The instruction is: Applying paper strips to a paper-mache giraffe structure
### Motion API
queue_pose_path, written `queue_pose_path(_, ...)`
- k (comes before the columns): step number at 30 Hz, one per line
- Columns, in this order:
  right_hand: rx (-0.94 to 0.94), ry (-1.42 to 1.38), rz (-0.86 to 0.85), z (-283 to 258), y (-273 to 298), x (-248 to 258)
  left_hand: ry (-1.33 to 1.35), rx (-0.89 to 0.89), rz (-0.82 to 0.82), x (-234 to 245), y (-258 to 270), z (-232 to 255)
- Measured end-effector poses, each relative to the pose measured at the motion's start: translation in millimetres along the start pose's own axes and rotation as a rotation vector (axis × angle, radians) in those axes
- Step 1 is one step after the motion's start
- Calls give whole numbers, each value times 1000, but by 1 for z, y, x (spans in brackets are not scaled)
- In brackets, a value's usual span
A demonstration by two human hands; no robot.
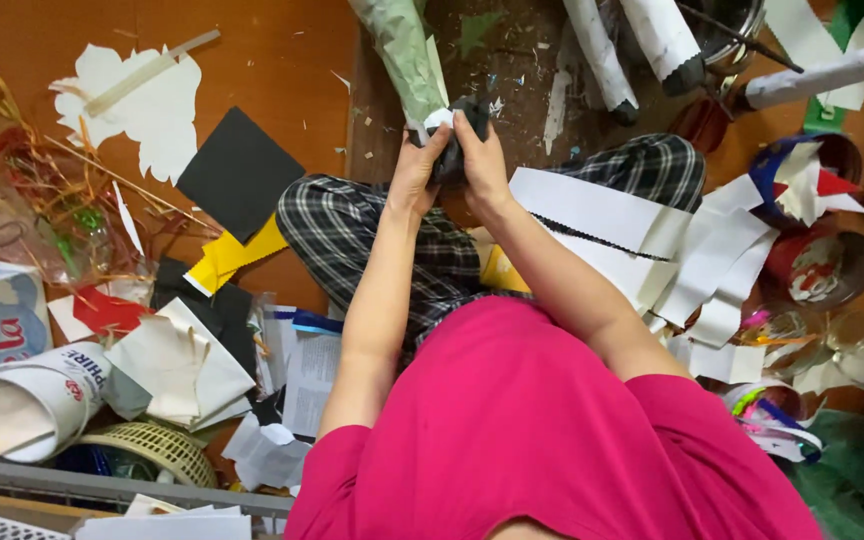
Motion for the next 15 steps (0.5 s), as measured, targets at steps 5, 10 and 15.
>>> queue_pose_path(5,212,464,-344,-12,-29,-31,33,74,-285,-30,32,26)
queue_pose_path(10,309,628,-596,-7,-48,-64,-105,250,-254,-19,29,12)
queue_pose_path(15,461,801,-592,-11,-50,-81,40,238,-304,-15,28,6)
Point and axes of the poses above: each hand's wrist, its own y-axis away from the middle knuckle, its own x-axis out of the back of the hand, z = x × y, the point moved 10 cm from there along -y, towards the middle knuckle, and after that the axes turned 4 degrees about -z, right-handed, at the moved point
